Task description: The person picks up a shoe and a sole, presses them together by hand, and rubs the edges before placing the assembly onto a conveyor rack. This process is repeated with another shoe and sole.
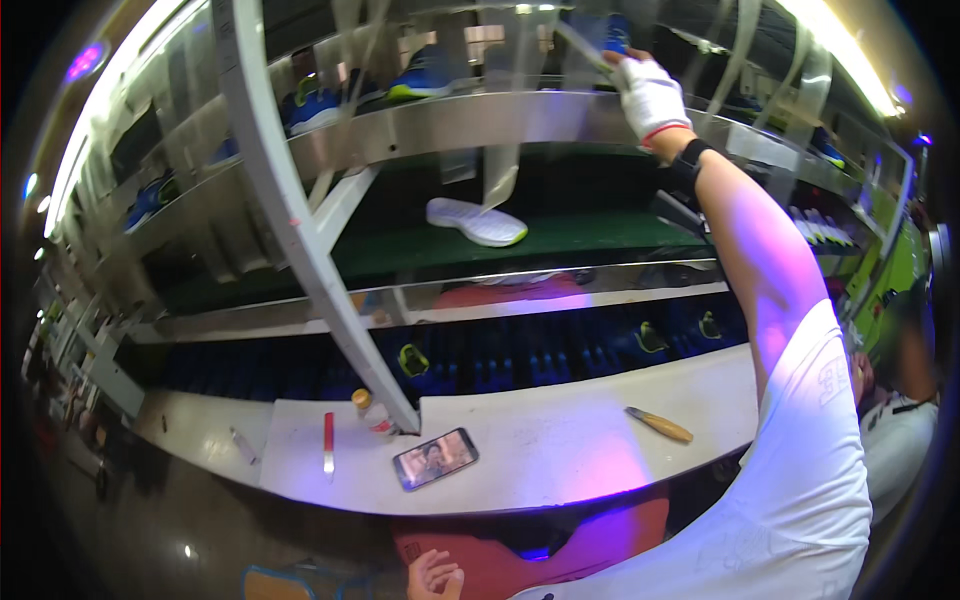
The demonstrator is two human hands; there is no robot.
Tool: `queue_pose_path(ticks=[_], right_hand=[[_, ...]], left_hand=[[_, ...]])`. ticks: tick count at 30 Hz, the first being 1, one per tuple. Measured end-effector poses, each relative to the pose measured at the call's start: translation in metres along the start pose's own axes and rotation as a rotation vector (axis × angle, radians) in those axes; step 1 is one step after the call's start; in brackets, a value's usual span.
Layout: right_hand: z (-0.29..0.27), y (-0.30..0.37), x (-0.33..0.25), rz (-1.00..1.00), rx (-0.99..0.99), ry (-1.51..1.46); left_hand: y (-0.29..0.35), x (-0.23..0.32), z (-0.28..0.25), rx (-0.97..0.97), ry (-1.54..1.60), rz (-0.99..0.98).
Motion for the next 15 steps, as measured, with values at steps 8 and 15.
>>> queue_pose_path(ticks=[8,15], right_hand=[[0.049,-0.067,-0.022,-0.127,-0.326,-0.074],[0.010,0.002,-0.114,-0.454,0.243,-0.140]], left_hand=[[0.020,0.003,-0.023,0.211,-0.053,-0.038],[0.019,-0.002,-0.023,0.216,-0.092,-0.029]])
Point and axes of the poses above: each hand's wrist, its own y-axis away from the middle knuckle, its own z-axis out of the palm, x = y × z, the point moved 1 cm from there along -y, towards the middle knuckle, and after that the axes turned 11 degrees about y, right-handed, at the moved point
